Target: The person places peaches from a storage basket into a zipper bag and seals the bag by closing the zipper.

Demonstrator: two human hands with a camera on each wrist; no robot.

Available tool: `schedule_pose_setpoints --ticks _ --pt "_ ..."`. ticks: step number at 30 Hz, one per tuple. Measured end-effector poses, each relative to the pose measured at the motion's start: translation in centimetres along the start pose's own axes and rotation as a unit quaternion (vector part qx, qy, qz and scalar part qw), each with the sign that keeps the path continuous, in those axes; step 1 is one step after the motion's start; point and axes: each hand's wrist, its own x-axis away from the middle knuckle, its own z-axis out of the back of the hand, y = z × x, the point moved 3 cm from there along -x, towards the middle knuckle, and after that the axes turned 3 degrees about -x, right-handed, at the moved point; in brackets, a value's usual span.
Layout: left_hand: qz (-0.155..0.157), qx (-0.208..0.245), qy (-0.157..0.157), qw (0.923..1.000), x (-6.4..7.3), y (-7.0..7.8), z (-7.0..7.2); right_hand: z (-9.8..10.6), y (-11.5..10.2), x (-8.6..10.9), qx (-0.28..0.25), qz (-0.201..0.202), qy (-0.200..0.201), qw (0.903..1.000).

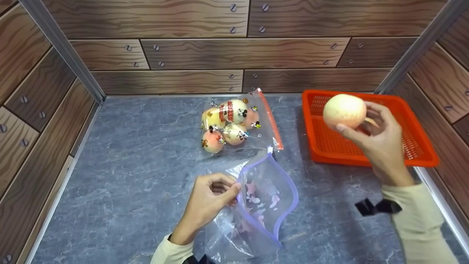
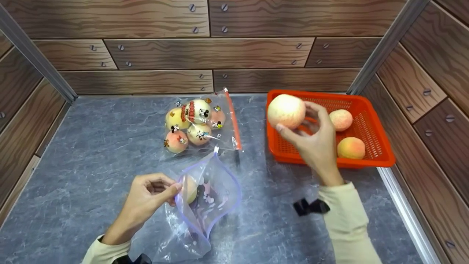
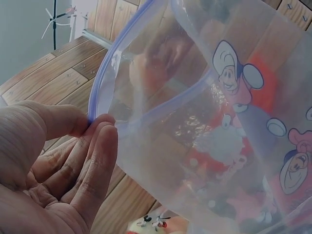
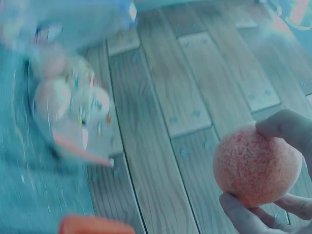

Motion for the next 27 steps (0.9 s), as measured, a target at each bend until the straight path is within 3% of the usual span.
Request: schedule_pose_setpoints --ticks 9,15,27 --pt "0.006 0.000 0.003 1.0000 0.1 0.0 -0.1 -2.2 0.3 4.9 -0.040 -0.036 -0.064 0.9965" --pt "0.011 -0.005 0.008 0.9999 0.2 0.0 0.0 -4.1 0.3 7.3 -0.048 -0.032 -0.133 0.9895" --pt "0.009 0.008 0.008 0.9999 0.1 0.1 -0.1 -6.1 0.2 9.4 0.013 0.055 -0.241 0.9690"
